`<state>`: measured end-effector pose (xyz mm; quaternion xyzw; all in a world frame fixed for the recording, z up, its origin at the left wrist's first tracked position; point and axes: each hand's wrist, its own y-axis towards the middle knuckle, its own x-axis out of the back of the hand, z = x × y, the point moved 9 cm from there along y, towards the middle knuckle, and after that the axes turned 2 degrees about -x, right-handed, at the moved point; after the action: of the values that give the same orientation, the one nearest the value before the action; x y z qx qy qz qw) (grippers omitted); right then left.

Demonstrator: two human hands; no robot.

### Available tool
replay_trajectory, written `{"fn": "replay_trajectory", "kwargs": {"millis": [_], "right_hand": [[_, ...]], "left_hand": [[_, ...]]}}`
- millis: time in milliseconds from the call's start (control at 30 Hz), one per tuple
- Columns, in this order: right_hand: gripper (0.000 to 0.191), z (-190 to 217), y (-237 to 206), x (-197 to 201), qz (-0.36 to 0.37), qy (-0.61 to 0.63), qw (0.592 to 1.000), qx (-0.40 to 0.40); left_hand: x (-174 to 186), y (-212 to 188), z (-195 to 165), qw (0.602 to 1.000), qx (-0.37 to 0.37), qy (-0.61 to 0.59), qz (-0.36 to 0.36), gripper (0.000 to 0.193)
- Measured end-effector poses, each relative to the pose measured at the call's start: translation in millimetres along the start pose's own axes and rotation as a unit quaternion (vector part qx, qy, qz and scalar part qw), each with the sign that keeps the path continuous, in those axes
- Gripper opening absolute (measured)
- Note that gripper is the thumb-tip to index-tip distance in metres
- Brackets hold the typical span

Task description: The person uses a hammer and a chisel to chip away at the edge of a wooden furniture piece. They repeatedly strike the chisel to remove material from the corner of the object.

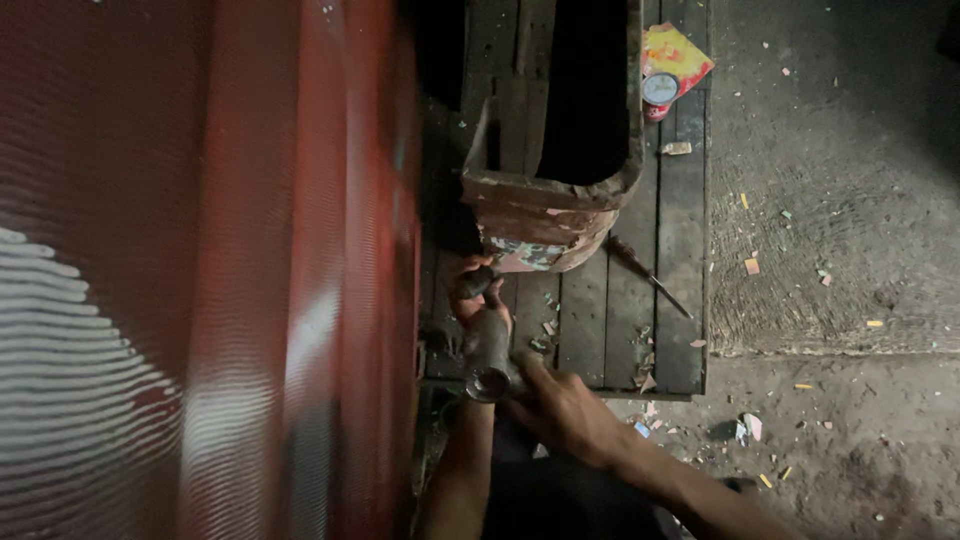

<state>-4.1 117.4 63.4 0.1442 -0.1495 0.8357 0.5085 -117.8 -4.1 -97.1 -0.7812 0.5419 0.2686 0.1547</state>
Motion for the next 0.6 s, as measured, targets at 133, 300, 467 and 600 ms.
{"fn": "replay_trajectory", "kwargs": {"millis": [133, 300, 467, 600], "right_hand": [[0.037, -1, 4, -8, 0.022, 0.044, 0.999, -0.012], [0.031, 14, 11, -10, 0.031, 0.017, 0.999, 0.026], [0.044, 60, -14, -9, 0.061, 0.029, 0.992, 0.110], [0.027, 85, -27, -23, 0.121, -0.024, 0.977, 0.177]], "left_hand": [[-11, -3, -11, 0.999, -0.006, -0.015, 0.047, 0.020], [-21, -10, -25, 0.998, -0.033, 0.022, 0.057, 0.016], [-34, -5, -30, 0.994, -0.091, 0.058, 0.036, 0.013], [-28, -8, -26, 0.992, -0.108, 0.072, 0.005, 0.011]]}}
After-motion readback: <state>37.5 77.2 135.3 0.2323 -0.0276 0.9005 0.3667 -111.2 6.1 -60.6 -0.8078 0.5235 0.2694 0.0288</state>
